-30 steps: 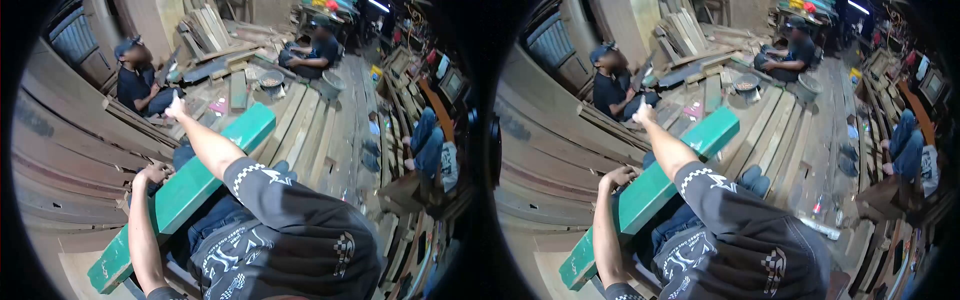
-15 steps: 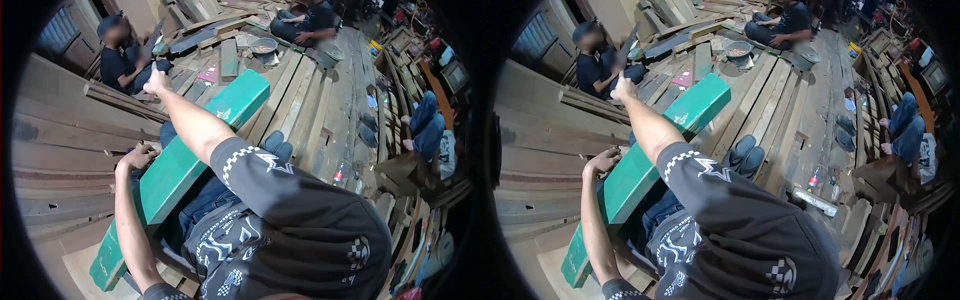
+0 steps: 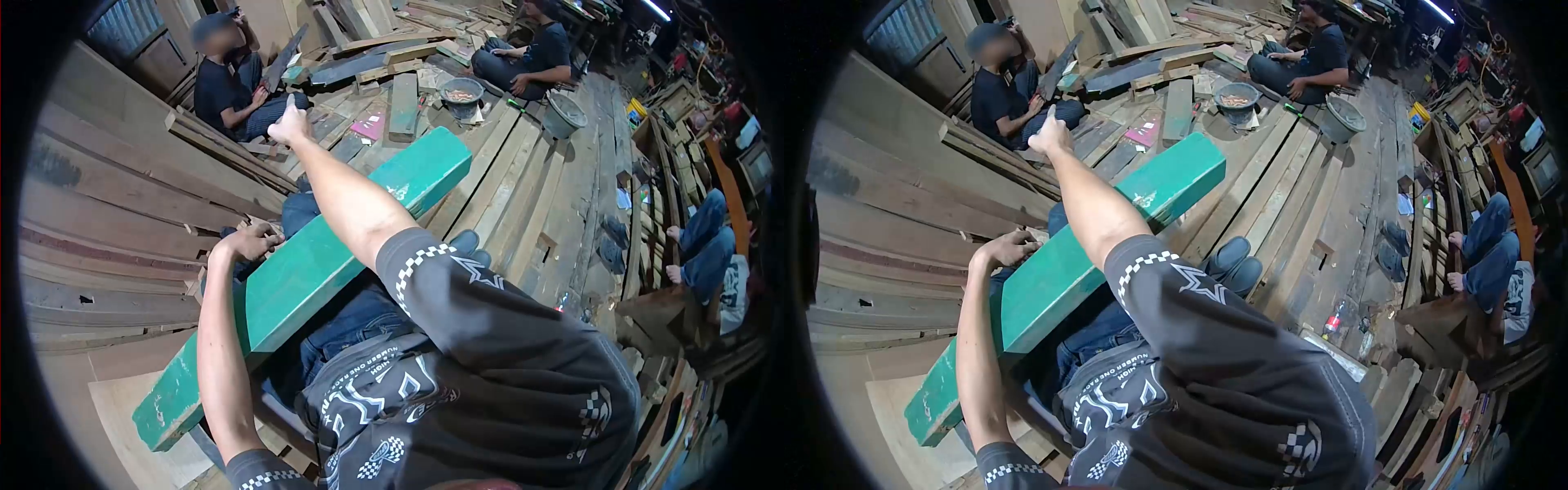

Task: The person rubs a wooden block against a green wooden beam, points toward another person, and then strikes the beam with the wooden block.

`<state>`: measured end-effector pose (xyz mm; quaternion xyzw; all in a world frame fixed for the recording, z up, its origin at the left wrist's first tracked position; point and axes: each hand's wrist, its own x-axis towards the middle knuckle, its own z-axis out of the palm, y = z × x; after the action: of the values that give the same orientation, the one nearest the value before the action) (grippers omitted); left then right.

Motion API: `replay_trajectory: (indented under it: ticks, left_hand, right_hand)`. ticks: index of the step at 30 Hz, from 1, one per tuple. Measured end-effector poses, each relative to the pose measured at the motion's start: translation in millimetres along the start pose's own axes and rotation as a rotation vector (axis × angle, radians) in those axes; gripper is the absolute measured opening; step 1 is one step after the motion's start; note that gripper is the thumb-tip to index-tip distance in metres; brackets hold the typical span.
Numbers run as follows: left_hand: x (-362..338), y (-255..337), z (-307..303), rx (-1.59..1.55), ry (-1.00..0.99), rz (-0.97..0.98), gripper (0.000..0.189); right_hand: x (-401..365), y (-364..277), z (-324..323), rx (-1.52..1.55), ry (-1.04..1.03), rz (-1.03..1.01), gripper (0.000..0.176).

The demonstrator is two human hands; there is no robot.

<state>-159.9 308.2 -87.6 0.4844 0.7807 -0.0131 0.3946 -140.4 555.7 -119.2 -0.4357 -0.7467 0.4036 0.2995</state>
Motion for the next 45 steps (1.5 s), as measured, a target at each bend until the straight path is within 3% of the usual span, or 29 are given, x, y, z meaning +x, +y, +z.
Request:
replay_trajectory:
  ticks: [12, 16, 32, 33, 36, 37, 40, 45]
  left_hand:
    - [29.6, -33.4, 9.0, 0.205, 0.121, 0.143, 0.054]
    - [4.5, -5.8, 3.1, 0.029, 0.034, 0.039, 0.057]
    - [25.6, -26.3, 7.7, 0.177, 0.071, 0.055, 0.051]
    - [21.7, -21.3, 5.4, 0.17, 0.057, 0.075, 0.052]
    - [13.0, -14.9, 2.9, 0.051, 0.017, 0.043, 0.048]
    - [15.3, -16.0, 2.8, 0.068, 0.02, 0.045, 0.048]
    - [14.0, -16.2, 1.4, 0.083, 0.02, 0.073, 0.049]
    - [9.1, -10.7, 4.1, 0.174, 0.09, 0.065, 0.05]
  right_hand:
    - [-11.2, -7.8, -13.8, 0.066, -0.066, 0.008, 0.095]
    - [-2.4, -0.1, -5.1, 0.079, -0.064, -0.017, 0.096]
    - [-13.4, -5.7, -12.8, 0.151, -0.131, -0.007, 0.098]
    - [-12.6, -5.8, -3.9, 0.053, 0.051, -0.074, 0.086]
    - [-0.4, 0.4, -3.5, 0.166, -0.295, 0.083, 0.056]
    - [8.0, 5.6, 10.8, 0.175, -0.411, 0.164, 0.017]
    - [7.3, 17.0, 18.5, 0.073, -0.699, 0.184, 0.013]
    - [-4.3, 8.1, 6.6, -0.037, -0.689, 0.072, 0.013]
